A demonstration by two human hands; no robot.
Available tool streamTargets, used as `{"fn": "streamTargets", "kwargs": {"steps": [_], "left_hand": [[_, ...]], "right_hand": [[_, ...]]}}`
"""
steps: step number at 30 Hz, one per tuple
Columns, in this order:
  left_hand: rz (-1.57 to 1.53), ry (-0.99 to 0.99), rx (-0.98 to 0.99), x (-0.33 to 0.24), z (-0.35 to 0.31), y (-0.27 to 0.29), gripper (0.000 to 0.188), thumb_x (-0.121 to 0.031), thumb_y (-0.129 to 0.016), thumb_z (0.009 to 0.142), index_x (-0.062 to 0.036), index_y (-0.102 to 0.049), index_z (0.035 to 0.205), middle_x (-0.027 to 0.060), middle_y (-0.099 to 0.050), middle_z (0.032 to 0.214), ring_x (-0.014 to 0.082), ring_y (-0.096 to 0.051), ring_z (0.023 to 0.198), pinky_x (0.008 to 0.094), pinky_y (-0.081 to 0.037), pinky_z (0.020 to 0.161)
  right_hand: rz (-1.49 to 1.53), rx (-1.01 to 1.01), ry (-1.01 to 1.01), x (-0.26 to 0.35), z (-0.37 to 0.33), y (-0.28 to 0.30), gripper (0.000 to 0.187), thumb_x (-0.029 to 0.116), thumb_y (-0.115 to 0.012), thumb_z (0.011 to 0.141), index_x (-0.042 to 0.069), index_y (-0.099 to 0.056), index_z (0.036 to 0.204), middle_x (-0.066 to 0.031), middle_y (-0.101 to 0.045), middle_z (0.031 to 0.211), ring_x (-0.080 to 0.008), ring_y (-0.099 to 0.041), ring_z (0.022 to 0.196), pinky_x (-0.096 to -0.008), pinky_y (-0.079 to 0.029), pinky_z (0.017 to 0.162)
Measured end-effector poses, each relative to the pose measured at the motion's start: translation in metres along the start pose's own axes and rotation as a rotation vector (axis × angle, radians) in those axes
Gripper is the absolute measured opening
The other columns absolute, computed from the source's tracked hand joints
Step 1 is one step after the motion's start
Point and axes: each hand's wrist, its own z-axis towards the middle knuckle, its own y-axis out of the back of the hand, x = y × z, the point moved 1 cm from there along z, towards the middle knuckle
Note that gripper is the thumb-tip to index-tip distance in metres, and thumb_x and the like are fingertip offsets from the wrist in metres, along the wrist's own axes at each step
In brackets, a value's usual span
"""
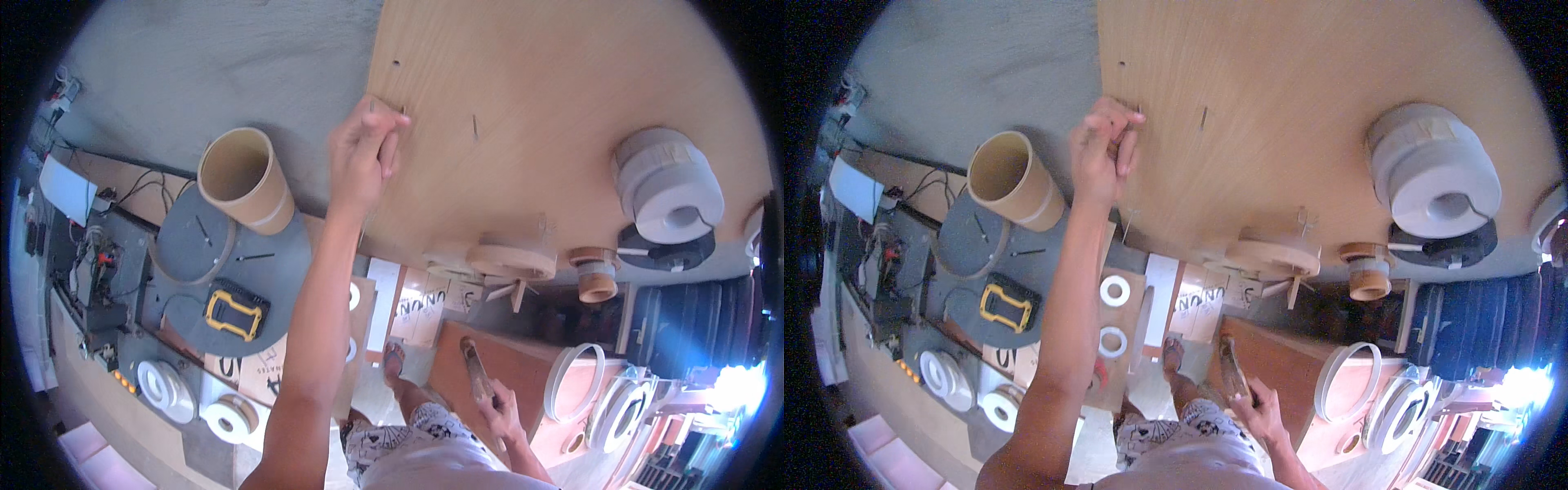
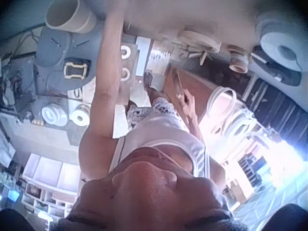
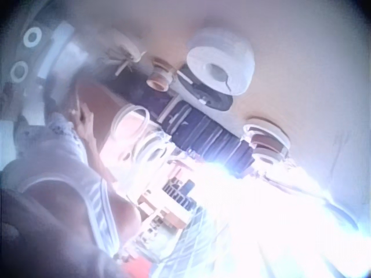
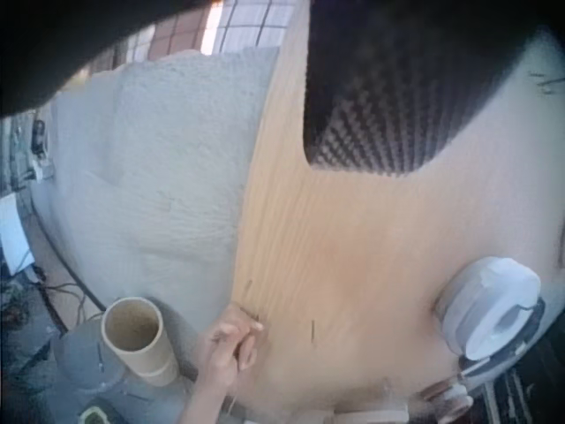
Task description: The person assembles speaker components on a wooden board using a hammer and nails. They secure circular wooden and plastic rings and a black circular base to the board, then attach metal hooks to hold the rings in place.
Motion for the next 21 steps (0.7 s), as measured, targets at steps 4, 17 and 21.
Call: {"fn": "streamTargets", "kwargs": {"steps": [4,17,21], "left_hand": [[0.019,0.177,-0.126,-0.008,-0.005,-0.006,0.057,-0.057,-0.061,0.108,-0.0025,-0.071,0.096,-0.0023,-0.043,0.059,0.0083,-0.04,0.048,0.0262,-0.035,0.048],[1.153,-0.121,-0.264,-0.069,-0.024,-0.036,0.038,-0.036,-0.062,0.11,-0.0031,-0.071,0.128,0.0097,-0.074,0.11,0.0167,-0.071,0.089,0.034,-0.058,0.083],[1.078,0.377,-0.296,-0.051,0.002,-0.026,0.032,-0.028,-0.063,0.11,0.001,-0.07,0.12,0.0082,-0.073,0.099,0.0175,-0.07,0.088,0.032,-0.057,0.079]], "right_hand": [[0.028,-0.027,0.156,-0.009,-0.016,-0.006,0.031,0.016,-0.073,0.09,-0.002,-0.07,0.115,-0.0115,-0.062,0.078,-0.0165,-0.053,0.067,-0.0345,-0.046,0.062],[0.195,0.027,0.344,-0.037,-0.04,-0.007,0.035,0.012,-0.076,0.091,-0.001,-0.072,0.123,-0.0173,-0.071,0.089,-0.0217,-0.064,0.074,-0.036,-0.055,0.074],[0.168,0.075,0.303,-0.033,-0.027,0.011,0.037,0.014,-0.075,0.093,-0.002,-0.071,0.126,-0.0188,-0.072,0.09,-0.0233,-0.067,0.075,-0.0365,-0.056,0.076]]}}
